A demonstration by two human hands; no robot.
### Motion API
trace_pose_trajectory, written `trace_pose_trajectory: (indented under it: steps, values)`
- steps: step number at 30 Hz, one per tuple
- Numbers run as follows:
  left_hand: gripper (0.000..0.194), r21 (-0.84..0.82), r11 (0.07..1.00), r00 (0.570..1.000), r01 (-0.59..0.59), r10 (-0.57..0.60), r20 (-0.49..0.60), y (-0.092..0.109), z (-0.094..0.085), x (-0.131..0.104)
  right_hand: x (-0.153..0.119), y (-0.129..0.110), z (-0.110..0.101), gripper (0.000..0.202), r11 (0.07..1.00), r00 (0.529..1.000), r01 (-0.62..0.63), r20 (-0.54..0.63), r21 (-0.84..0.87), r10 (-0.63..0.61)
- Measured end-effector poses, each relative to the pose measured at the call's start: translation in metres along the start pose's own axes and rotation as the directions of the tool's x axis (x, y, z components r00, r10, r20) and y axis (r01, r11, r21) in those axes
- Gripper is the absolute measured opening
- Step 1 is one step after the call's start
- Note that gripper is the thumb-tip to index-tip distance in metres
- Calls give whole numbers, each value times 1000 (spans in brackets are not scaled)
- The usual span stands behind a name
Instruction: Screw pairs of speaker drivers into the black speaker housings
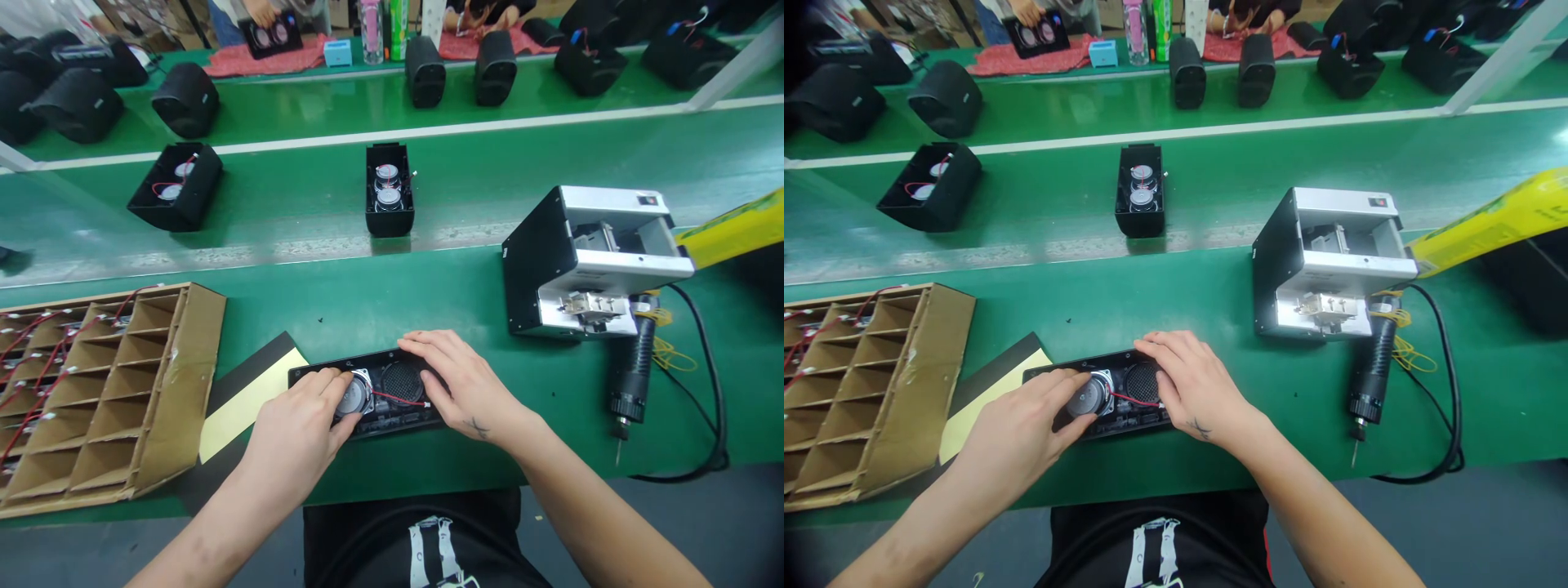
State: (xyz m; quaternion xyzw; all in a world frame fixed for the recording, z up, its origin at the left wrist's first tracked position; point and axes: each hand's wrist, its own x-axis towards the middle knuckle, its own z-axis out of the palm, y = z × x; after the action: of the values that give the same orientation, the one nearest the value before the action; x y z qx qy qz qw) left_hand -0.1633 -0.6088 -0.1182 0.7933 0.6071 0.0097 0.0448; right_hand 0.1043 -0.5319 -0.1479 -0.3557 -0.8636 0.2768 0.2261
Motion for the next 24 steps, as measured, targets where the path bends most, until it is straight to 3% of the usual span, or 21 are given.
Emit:
trace_pose_trajectory:
  steps: [24]
  values:
    - [32,-15,999,999,-36,35,-41,-4,6,-3,0,-1,1,50,1000,1000,-19,4,22,19]
